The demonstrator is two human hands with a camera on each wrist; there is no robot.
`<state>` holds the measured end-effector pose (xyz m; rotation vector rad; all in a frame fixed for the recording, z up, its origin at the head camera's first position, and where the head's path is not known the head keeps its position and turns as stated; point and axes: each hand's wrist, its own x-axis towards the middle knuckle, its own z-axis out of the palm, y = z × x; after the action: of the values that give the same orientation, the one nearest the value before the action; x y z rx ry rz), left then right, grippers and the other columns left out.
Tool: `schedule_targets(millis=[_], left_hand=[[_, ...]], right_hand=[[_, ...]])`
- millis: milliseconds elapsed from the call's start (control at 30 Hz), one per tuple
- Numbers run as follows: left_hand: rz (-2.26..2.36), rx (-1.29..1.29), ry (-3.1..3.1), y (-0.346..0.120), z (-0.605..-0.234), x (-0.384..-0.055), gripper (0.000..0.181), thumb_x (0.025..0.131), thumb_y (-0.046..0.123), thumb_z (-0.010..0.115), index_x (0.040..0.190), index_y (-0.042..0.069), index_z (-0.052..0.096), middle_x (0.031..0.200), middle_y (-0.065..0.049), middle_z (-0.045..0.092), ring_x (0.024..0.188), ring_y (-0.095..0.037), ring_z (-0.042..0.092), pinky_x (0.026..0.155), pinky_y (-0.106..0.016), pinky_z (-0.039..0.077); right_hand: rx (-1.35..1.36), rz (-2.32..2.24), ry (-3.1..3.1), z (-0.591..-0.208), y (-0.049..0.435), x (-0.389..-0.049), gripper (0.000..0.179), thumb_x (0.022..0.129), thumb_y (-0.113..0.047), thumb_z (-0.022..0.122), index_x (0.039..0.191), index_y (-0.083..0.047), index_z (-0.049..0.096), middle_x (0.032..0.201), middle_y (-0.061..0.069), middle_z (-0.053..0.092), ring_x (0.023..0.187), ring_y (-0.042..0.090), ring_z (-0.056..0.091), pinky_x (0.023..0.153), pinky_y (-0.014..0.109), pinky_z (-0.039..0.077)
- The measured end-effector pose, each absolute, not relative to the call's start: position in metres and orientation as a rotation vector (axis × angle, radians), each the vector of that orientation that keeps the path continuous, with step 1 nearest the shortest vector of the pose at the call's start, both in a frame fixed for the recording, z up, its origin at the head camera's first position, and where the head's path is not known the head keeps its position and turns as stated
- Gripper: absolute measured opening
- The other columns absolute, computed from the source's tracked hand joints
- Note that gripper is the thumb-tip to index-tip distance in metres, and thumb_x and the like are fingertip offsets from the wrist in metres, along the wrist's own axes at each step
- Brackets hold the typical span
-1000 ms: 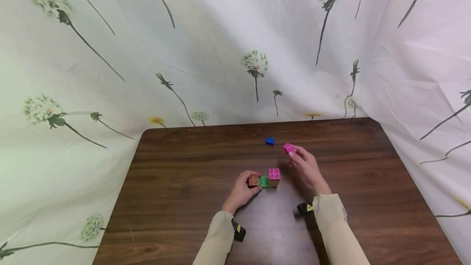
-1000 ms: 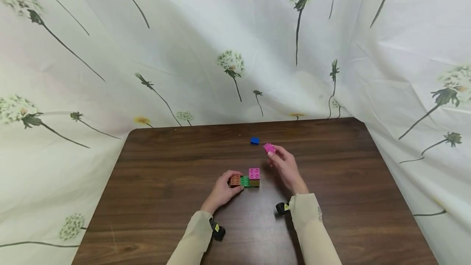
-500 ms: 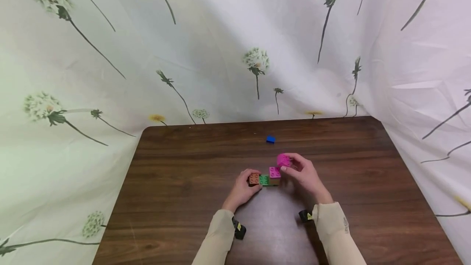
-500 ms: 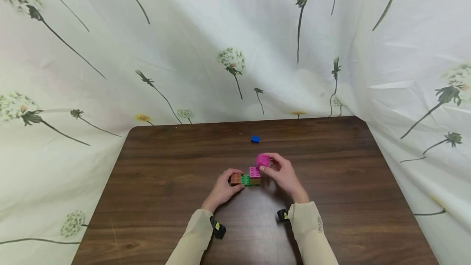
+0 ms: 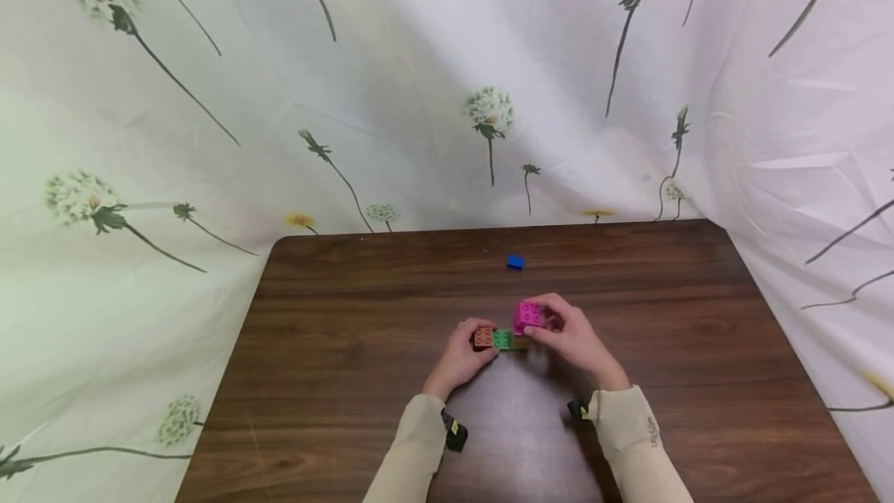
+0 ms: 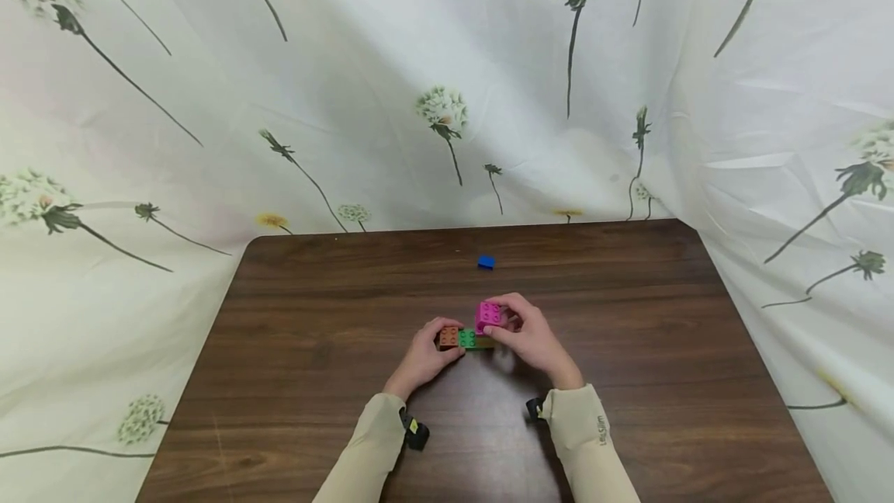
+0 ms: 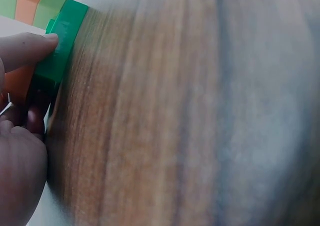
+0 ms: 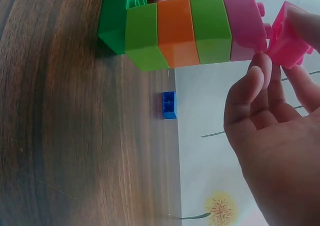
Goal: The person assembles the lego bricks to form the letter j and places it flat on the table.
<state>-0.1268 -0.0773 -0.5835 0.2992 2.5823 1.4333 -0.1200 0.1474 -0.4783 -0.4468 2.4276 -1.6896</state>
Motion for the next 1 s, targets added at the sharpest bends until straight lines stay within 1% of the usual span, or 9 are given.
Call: schedule_targets(millis=[300, 600, 900, 1000], left_hand=[[1.447, 0.308, 2.579, -0.0775, -0.5816, -0.1271, 0.040, 0.080, 0.015, 0.077, 0.117, 0.017, 0.062, 0.116, -0.006, 0.063, 0.108, -0.023, 0.055, 0.094, -0.046, 0.042], [1.440, 0.284, 2.565, -0.0771, -0.5807, -0.1271, 0.039, 0.080, 0.016, 0.077, 0.117, 0.018, 0.063, 0.115, -0.005, 0.063, 0.106, -0.021, 0.055, 0.092, -0.041, 0.042], [1.425, 0.273, 2.565, -0.0774, -0.5812, -0.1268, 0.039, 0.081, 0.018, 0.076, 0.117, 0.020, 0.063, 0.115, -0.003, 0.062, 0.107, -0.021, 0.054, 0.093, -0.043, 0.042], [1.427, 0.269, 2.560, -0.0775, -0.5817, -0.1269, 0.039, 0.081, 0.018, 0.076, 0.117, 0.020, 0.062, 0.116, -0.003, 0.062, 0.106, -0.021, 0.054, 0.092, -0.043, 0.042]], right_hand=[[-0.500, -1.664, 2.462, -0.4772, 0.1461, -0.1201, 0.035, 0.085, -0.002, 0.070, 0.118, 0.001, 0.061, 0.108, 0.016, 0.062, 0.088, 0.026, 0.056, 0.074, 0.025, 0.048], [-0.507, -1.638, 2.470, -0.4763, 0.1452, -0.1194, 0.036, 0.085, -0.003, 0.070, 0.120, 0.001, 0.061, 0.110, 0.016, 0.061, 0.088, 0.030, 0.056, 0.073, 0.026, 0.048], [-0.520, -1.611, 2.469, -0.4758, 0.1450, -0.1191, 0.038, 0.086, -0.003, 0.070, 0.122, 0.002, 0.060, 0.110, 0.016, 0.061, 0.088, 0.029, 0.055, 0.074, 0.026, 0.048], [-0.521, -1.604, 2.472, -0.4768, 0.1443, -0.1191, 0.038, 0.086, -0.003, 0.070, 0.122, 0.001, 0.059, 0.110, 0.016, 0.060, 0.088, 0.030, 0.055, 0.074, 0.026, 0.048]])
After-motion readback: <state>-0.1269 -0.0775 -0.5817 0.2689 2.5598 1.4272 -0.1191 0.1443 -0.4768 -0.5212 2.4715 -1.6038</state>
